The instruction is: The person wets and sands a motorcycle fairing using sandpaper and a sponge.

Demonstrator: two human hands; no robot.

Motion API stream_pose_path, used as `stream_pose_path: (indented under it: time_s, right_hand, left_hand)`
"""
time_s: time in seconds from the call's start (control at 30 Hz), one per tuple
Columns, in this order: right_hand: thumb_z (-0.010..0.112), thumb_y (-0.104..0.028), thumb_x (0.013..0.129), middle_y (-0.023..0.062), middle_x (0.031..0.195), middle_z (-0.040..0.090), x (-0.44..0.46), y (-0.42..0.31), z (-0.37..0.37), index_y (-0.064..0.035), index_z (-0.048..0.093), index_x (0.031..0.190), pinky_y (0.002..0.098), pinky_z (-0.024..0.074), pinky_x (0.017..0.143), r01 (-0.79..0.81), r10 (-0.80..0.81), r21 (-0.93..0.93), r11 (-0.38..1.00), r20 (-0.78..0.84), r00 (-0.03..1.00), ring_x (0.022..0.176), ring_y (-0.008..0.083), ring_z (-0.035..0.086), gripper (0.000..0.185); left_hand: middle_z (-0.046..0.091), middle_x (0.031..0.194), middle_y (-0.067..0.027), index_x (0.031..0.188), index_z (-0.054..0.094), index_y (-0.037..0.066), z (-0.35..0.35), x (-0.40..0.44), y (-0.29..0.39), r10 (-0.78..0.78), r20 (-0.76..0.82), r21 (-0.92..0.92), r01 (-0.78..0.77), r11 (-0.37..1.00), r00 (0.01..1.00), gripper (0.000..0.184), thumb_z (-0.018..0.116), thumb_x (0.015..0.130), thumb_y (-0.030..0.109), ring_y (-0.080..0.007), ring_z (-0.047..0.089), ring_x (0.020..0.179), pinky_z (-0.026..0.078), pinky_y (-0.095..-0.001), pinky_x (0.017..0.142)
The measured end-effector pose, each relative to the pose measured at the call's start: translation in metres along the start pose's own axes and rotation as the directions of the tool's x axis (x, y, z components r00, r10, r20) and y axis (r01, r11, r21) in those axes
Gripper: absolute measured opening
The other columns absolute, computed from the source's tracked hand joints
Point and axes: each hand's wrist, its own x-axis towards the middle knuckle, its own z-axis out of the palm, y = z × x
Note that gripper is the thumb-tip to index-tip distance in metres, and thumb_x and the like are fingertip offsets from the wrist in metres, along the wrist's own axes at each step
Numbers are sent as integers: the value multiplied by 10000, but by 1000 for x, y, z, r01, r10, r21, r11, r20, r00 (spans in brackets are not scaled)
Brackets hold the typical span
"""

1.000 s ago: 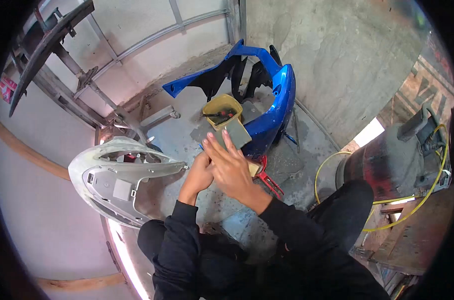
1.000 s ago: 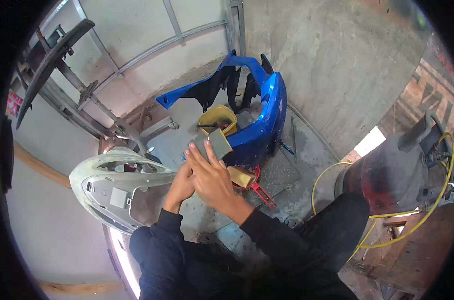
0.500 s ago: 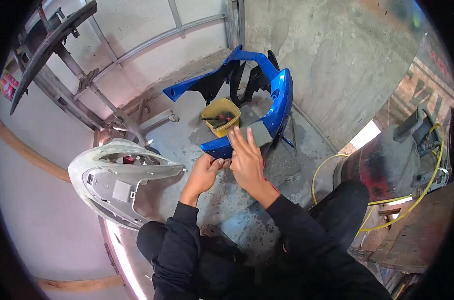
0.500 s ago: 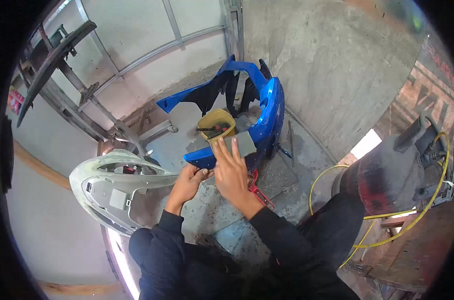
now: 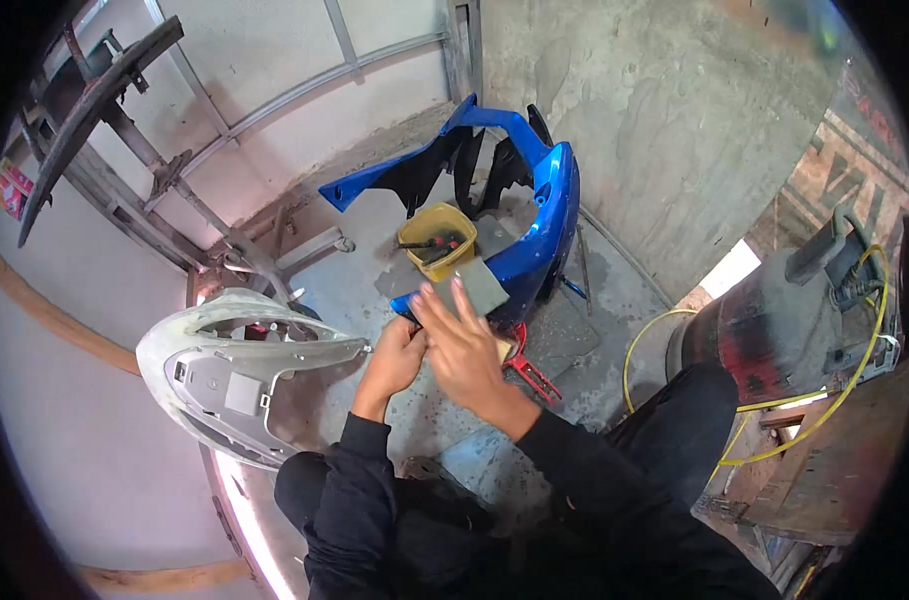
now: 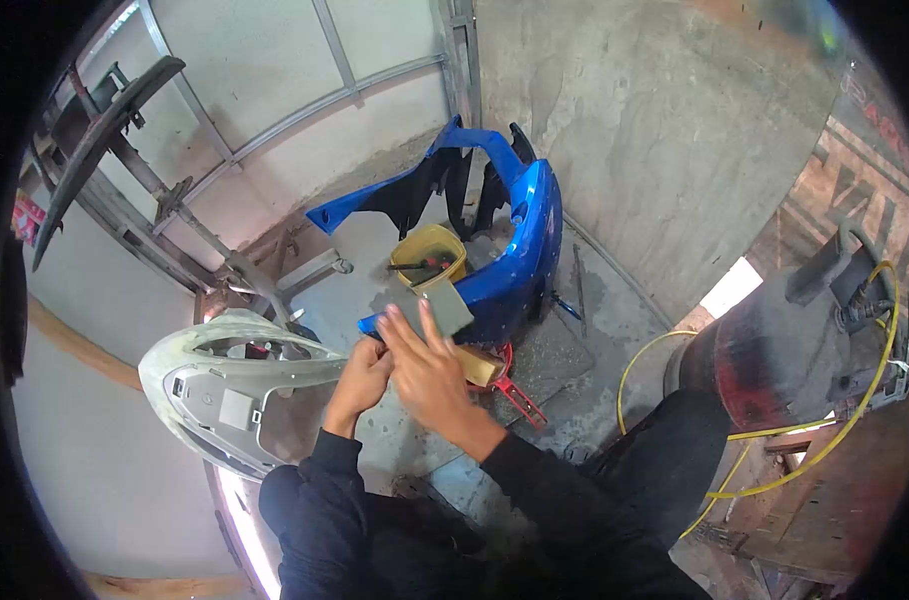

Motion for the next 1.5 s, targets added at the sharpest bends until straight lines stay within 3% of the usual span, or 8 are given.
stream_pose_path:
  time_s: [0.2, 0.47, 0.67, 1.07, 1.23, 1.37, 1.47, 1.5]
  right_hand:
    - [519, -30, 838, 175, 1490, 491, 16, 26, -6, -36, 550, 1405, 476, 416, 994, -154, 148, -70, 986, -78, 986, 1408, 455, 387, 568]
    - [528, -36, 841, 179, 1494, 486, 5, 53, -13, -29, 552, 1399, 509, 392, 1041, -247, 242, -68, 967, -66, 968, 1417, 464, 363, 559]
    - [551, -38, 833, 166, 1470, 515, -12, 23, -4, -36, 576, 1378, 555, 438, 945, -23, 22, -10, 1000, -54, 998, 1369, 504, 409, 545]
    - [532, -58, 863, 182, 1489, 488, -8, 45, -10, -28, 554, 1394, 509, 373, 1068, -165, 163, -27, 986, -54, 985, 1408, 478, 367, 533]
    - [567, -81, 846, 155, 1507, 476, 8, 3, 0, -34, 545, 1397, 543, 422, 995, -51, 51, 5, 999, -26, 998, 1412, 480, 358, 553]
    - [535, -34, 860, 192, 1477, 501, -8, 27, -6, -35, 558, 1403, 550, 383, 1050, -199, 200, 27, 980, -61, 978, 1395, 509, 375, 543]
    - [496, -78, 874, 180, 1458, 523, 22, 10, -2, -31, 551, 1400, 531, 422, 975, -123, 122, -10, 992, -64, 990, 1385, 520, 376, 531]
    - [496, -77, 865, 170, 1463, 521, 26, -7, -1, -35, 542, 1410, 515, 430, 958, -77, 77, -8, 997, -10, 997, 1393, 504, 377, 548]
  left_hand:
    - [678, 1079, -59, 1213, 576, -41, 7, 7, -22, -17, 44, -191, 25, 981, 999, 230, 520, 995, 7, -136, 649, 981, 537, -326, 949]
    - [699, 1000, -77, 1115, 615, -51, 12, 3, -10, -9, -46, -287, -4, 958, 999, 177, 523, 978, 12, -106, 644, 883, 520, -284, 771]
    - [683, 1061, -69, 1180, 580, -52, 1, 8, -18, -11, 20, -149, 14, 989, 1000, 213, 506, 983, -16, -124, 647, 957, 540, -299, 887]
    - [669, 1138, -70, 1248, 560, -42, 7, 6, -22, -76, 19, -258, 78, 963, 997, 270, 516, 982, -33, -148, 639, 1040, 542, -327, 960]
    - [683, 894, -54, 1088, 606, -61, 8, 6, -15, 108, -83, -45, -112, 993, 991, 165, 561, 958, 32, -104, 594, 804, 493, -323, 704]
    - [662, 1160, -60, 1280, 559, -25, 7, 8, -23, -15, 39, -169, 22, 985, 999, 333, 514, 951, -16, -121, 610, 1053, 496, -300, 894]
    - [678, 1135, -71, 1244, 582, -37, 2, 9, -23, -63, 54, 96, 57, 994, 997, 320, 540, 928, -12, -128, 613, 1061, 502, -315, 905]
    - [712, 886, -147, 955, 646, -73, 8, 6, -20, 92, -78, 27, -90, 996, 993, 143, 593, 877, 35, -166, 644, 836, 505, -359, 738]
